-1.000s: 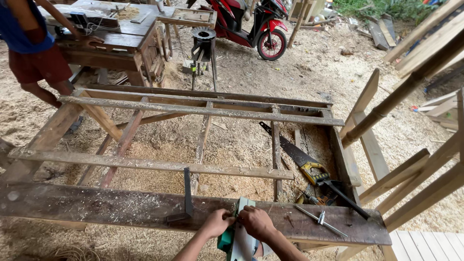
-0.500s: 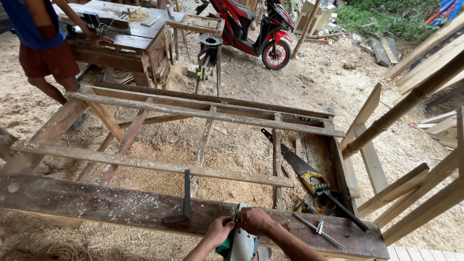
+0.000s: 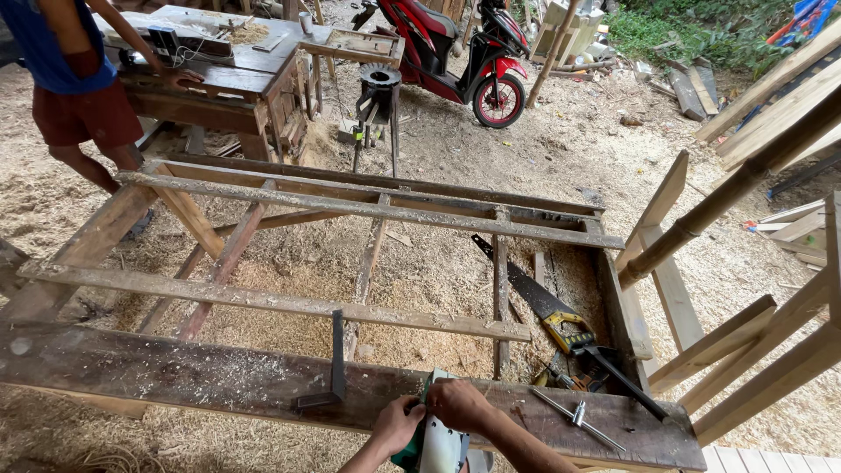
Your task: The person uses an electric planer on a wooden beam clamped to a workbench. They repeatedly adjust the planer's depth setting with a wrench and run the tool along the beam to smooth its surface.
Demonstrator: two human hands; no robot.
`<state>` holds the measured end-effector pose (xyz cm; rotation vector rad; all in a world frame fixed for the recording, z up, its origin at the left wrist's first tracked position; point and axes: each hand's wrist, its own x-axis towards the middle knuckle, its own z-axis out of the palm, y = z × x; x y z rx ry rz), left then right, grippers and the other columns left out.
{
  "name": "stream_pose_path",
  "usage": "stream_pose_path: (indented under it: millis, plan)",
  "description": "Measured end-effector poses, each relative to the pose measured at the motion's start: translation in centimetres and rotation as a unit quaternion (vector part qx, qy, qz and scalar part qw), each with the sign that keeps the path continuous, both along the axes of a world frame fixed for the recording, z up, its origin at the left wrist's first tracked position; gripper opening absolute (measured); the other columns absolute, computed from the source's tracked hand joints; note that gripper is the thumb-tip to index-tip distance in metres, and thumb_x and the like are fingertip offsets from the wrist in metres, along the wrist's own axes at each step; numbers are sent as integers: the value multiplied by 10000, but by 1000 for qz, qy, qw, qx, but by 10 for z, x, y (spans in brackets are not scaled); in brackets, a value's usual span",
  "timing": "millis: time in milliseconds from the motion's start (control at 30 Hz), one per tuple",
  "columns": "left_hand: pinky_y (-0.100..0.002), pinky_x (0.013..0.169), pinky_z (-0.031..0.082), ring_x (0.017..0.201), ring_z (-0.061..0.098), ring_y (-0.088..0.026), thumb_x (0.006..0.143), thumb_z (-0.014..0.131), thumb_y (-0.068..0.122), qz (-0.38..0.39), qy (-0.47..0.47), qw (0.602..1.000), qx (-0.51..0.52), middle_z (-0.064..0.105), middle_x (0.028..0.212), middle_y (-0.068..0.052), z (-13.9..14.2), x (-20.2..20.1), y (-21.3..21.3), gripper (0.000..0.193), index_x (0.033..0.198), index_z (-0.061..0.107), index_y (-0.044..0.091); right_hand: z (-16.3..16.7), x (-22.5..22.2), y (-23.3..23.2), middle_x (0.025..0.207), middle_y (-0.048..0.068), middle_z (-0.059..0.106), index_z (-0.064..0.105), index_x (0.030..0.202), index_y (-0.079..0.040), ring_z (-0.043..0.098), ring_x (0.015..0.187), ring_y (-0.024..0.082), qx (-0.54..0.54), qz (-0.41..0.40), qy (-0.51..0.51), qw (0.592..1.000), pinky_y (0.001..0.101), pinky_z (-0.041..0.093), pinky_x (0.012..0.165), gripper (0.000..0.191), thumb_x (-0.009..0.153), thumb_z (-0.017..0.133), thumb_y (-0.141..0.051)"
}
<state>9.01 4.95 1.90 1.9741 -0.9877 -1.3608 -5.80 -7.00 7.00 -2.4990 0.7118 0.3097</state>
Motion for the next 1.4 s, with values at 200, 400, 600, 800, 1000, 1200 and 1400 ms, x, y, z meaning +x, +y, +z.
stream_pose_path:
  millis: [200, 400, 600, 800, 1000, 1200, 1400]
  plan:
    - [-387, 1010, 531, 1161, 697, -286, 981, 591, 444, -1, -4, 1000, -12, 715, 1253, -106, 0, 0, 1, 480, 1322, 647, 111, 2, 4, 1, 834, 66, 658, 665, 955, -62, 474, 569, 143, -81, 96, 13, 992, 289, 423, 438, 228, 1093, 534, -186]
    - [-391, 1004, 533, 1153, 703, -283, 978, 585, 454, 7, -7, 1000, -16, 725, 1245, -90, -2, 2, 3, 475, 1317, 664, 131, 6, 2, 4, 824, 46, 658, 690, 913, -68, 494, 573, 103, 4, -26, 65, 998, 258, 425, 501, 254, 1047, 622, -273]
    - [-392, 996, 531, 1136, 704, -286, 978, 572, 471, -1, -16, 1000, -7, 727, 1221, -98, -6, 2, 4, 494, 1318, 646, 120, -33, -4, -5, 839, 97, 671, 668, 1003, -37, 508, 575, 162, -116, 139, -1, 984, 295, 453, 442, 80, 1010, 605, -87]
    - [-399, 943, 556, 1060, 731, -289, 993, 540, 483, -28, -27, 999, -31, 743, 1143, -116, -11, 3, 4, 496, 1253, 670, 81, -30, 15, -5, 769, 97, 651, 690, 986, -14, 502, 528, 135, -84, 125, 122, 981, 255, 418, 387, 153, 1043, 553, -49]
    - [-383, 925, 549, 1019, 734, -248, 998, 528, 471, -31, 15, 999, -34, 746, 1105, -75, -13, 8, 3, 466, 1234, 690, 104, -8, 24, -8, 705, 71, 642, 724, 879, -30, 456, 500, 113, -27, 84, 144, 986, 248, 346, 387, 217, 1010, 554, -51]
    - [-383, 918, 548, 1000, 731, -249, 982, 547, 485, -17, 0, 999, -31, 746, 1083, -70, -11, 7, 4, 466, 1217, 692, 109, -28, 23, -11, 742, 81, 669, 706, 967, -19, 475, 505, 119, -144, 216, 128, 957, 253, 392, 369, 127, 962, 585, 21]
    - [-390, 915, 537, 1026, 708, -252, 987, 562, 539, -29, -13, 999, -41, 714, 1109, -79, -11, 7, 3, 507, 1203, 691, 99, -30, 30, -8, 726, 125, 666, 707, 990, -4, 506, 472, 110, -158, 243, 148, 946, 238, 466, 362, 165, 1040, 550, 1]
